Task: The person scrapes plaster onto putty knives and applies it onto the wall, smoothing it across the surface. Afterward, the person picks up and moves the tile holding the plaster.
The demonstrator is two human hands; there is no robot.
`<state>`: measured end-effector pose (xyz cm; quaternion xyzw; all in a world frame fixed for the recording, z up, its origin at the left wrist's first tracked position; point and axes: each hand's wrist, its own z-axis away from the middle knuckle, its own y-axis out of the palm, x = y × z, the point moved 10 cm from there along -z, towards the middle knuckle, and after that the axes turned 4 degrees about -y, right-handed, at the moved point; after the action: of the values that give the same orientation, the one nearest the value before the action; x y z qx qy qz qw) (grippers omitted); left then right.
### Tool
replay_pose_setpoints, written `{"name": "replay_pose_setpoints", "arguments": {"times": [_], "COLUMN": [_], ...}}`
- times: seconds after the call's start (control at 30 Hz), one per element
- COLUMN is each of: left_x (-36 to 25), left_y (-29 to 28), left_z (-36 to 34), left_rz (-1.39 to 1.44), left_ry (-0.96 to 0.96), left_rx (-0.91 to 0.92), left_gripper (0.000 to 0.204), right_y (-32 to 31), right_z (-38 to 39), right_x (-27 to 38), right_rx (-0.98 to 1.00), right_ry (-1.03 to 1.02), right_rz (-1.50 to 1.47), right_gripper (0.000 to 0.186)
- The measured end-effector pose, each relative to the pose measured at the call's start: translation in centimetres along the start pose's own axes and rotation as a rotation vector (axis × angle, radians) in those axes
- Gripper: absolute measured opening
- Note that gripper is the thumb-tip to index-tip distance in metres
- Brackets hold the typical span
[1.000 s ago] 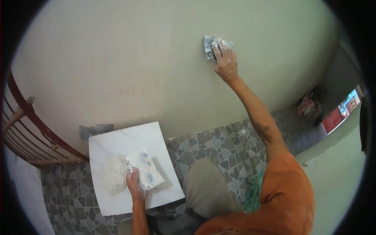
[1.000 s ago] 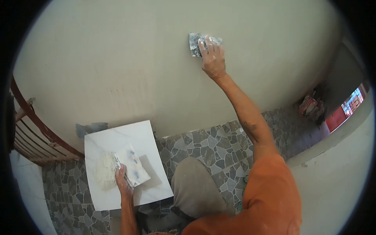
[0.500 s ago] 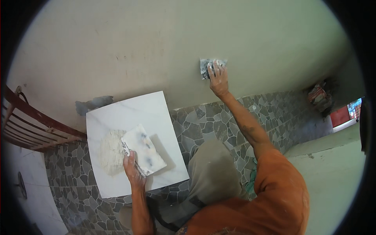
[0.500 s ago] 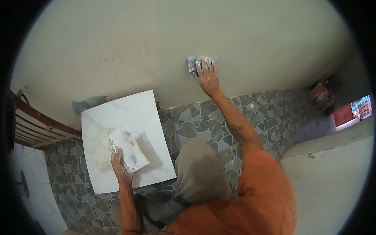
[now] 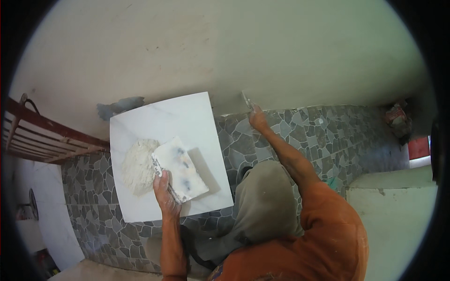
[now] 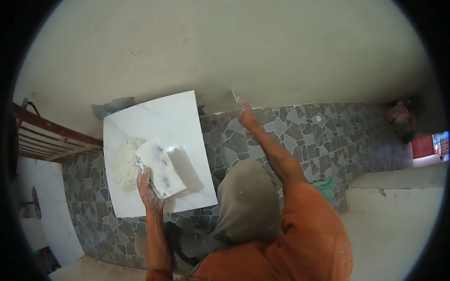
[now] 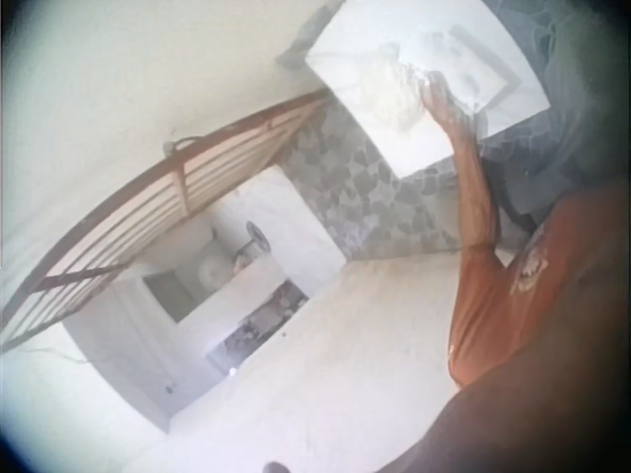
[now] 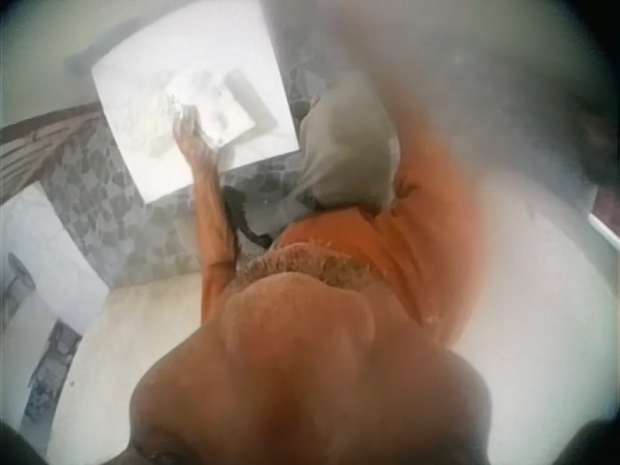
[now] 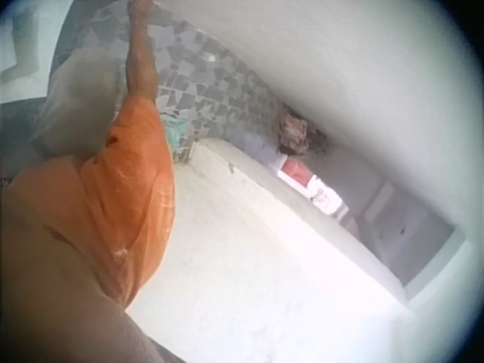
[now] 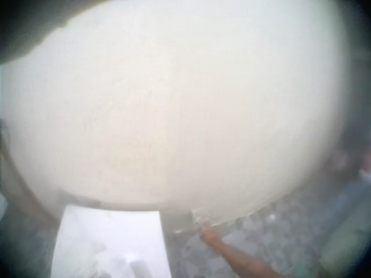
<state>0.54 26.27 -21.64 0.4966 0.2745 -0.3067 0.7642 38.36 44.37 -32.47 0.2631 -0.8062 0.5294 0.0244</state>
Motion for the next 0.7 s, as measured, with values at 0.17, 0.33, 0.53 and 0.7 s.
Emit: {"name": "replay_pose_setpoints", "arguments": {"times": [0.17, 0.33, 0.53, 0.7], "left_x": [-0.1, -1.3, -1.0, -1.3], "left_y": [1.0, 0.7, 0.3, 1.5], "left_z": [-0.5, -0.5, 0.0, 0.6], "left_rz": [0.022, 0.017, 0.074, 0.128], "left_ry": [0.005, 0.043, 0.07, 0.079], "left_rx": [0.027, 0.074, 0.102, 0.21], "left_gripper": [0.035, 0.033, 0.032, 0.031], "right_y": [1.2, -9.9, -30.6, -50.1], "right_z": [2.5, -6.8, -19.6, -28.0], "right_x": [-5.7, 6.3, 19.5, 35.3], "right_rx": [0.101, -0.087, 0.183, -0.451], "right_ry": [0.839, 0.77, 0.343, -0.482], "right_rz": [-0.862, -1.706, -0.822, 0.051], "right_gripper": [0.035, 0.022, 0.024, 0.027]}}
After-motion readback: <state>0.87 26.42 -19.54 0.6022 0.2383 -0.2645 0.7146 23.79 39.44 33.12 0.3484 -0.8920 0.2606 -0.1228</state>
